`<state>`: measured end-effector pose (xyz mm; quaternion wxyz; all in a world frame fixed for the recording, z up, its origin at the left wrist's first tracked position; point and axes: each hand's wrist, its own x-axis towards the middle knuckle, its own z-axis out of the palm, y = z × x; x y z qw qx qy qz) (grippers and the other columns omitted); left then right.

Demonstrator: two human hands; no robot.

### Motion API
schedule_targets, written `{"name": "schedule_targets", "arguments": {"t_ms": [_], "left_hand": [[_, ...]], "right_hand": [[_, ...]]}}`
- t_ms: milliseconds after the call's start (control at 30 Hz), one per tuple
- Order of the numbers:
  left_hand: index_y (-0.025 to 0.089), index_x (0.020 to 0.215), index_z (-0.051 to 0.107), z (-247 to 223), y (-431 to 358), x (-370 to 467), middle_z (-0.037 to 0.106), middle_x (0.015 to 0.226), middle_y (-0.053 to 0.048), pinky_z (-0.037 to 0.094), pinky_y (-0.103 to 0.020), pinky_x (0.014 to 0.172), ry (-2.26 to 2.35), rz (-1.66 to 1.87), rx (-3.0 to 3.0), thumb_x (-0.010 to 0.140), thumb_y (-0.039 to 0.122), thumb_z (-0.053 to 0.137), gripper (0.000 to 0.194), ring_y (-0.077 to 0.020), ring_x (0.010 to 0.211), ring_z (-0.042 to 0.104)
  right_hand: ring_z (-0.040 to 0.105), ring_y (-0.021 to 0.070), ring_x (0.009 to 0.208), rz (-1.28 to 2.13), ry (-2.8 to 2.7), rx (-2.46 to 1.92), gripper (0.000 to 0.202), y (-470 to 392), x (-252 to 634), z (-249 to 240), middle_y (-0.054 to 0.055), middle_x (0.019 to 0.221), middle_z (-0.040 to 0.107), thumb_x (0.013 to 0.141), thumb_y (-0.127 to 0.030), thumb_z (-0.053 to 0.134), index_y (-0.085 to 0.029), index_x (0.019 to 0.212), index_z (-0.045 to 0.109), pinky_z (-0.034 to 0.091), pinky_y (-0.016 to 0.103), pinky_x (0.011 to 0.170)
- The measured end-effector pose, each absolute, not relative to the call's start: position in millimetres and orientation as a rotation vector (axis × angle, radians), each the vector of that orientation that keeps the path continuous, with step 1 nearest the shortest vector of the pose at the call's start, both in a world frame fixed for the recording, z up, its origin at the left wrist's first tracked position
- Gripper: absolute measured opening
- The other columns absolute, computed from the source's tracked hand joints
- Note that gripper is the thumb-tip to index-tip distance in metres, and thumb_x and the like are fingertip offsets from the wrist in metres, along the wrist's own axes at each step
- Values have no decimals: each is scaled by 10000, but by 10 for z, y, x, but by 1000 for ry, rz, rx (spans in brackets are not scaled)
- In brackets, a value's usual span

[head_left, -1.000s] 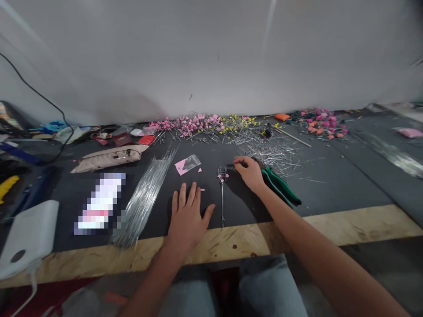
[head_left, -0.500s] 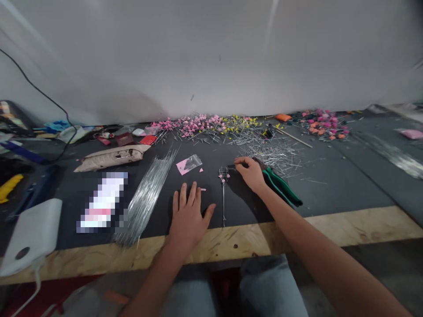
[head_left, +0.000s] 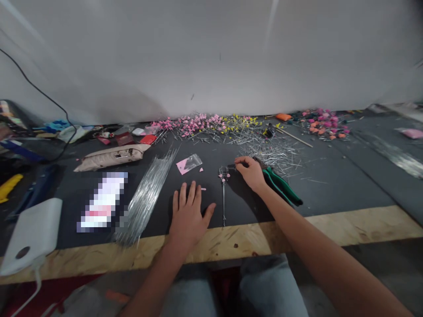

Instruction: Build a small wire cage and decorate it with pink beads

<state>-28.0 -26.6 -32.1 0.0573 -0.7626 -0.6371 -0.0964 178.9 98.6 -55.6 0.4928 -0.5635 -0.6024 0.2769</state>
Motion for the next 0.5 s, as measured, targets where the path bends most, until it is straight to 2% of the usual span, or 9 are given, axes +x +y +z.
{"name": "schedule_targets", "arguments": {"t_ms": [100, 200, 500], "left_hand": [[239, 1312, 425, -283, -274, -268, 331, 1430, -95, 167, -536, 1054, -1901, -278, -2345, 865, 502, 339, 526, -325, 1343, 166], [276, 1278, 467, -261, -276, -260, 328, 1431, -92, 162, -547, 1048, -1897, -267, -2364, 866, 503, 339, 487, -330, 1339, 179], [196, 1278, 469, -287, -288, -241, 314, 1435, -121, 141, -542, 1059, -1930, -284, -2294, 868, 502, 328, 530, -319, 1345, 164]], "right_hand": [[575, 196, 916, 675, -1461, -1366, 159, 987, 1791, -560, 24, 914, 667, 686, -231, 525, -206, 782, 650, 390, 355, 888], [574, 196, 912, 681, -1460, -1365, 160, 989, 1795, -571, 23, 912, 666, 688, -234, 527, -206, 786, 650, 392, 351, 882], [574, 194, 910, 674, -1460, -1367, 155, 982, 1793, -571, 22, 910, 662, 691, -234, 529, -206, 786, 648, 391, 352, 882]]}}
